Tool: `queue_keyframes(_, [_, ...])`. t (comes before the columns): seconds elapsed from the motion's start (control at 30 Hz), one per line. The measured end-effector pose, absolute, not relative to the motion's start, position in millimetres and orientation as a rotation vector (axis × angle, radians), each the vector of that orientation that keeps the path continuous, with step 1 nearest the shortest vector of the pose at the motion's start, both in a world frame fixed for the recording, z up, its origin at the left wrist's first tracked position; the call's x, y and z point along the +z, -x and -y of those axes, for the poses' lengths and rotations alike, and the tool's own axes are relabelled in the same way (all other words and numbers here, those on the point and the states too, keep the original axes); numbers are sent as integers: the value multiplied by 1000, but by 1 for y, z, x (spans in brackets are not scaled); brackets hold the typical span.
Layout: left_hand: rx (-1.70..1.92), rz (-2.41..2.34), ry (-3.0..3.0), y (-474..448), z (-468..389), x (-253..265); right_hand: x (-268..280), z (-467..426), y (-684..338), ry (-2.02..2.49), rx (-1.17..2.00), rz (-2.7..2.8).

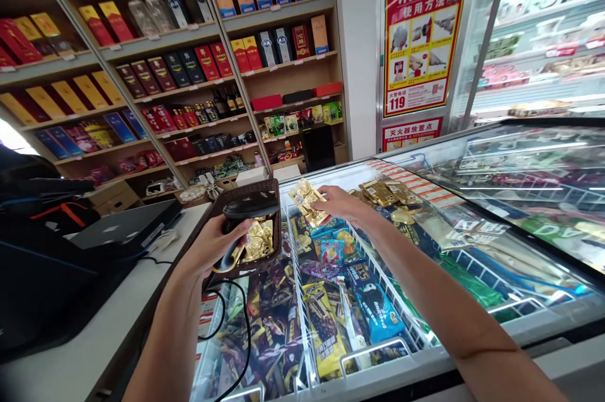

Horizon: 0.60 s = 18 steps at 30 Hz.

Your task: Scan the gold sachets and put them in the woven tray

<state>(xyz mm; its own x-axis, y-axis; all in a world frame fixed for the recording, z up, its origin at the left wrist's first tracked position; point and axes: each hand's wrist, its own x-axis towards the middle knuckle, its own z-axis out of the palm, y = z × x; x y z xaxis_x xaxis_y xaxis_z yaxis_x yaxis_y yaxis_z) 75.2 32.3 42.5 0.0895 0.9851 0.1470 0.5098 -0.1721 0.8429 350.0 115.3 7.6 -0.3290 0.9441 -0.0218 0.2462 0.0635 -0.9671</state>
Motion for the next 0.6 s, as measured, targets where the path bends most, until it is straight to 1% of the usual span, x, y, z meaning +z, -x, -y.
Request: queue_keyframes(0.6, [941, -1522, -1766, -78, -30, 43, 3, -117, -351, 1212, 1257, 1696])
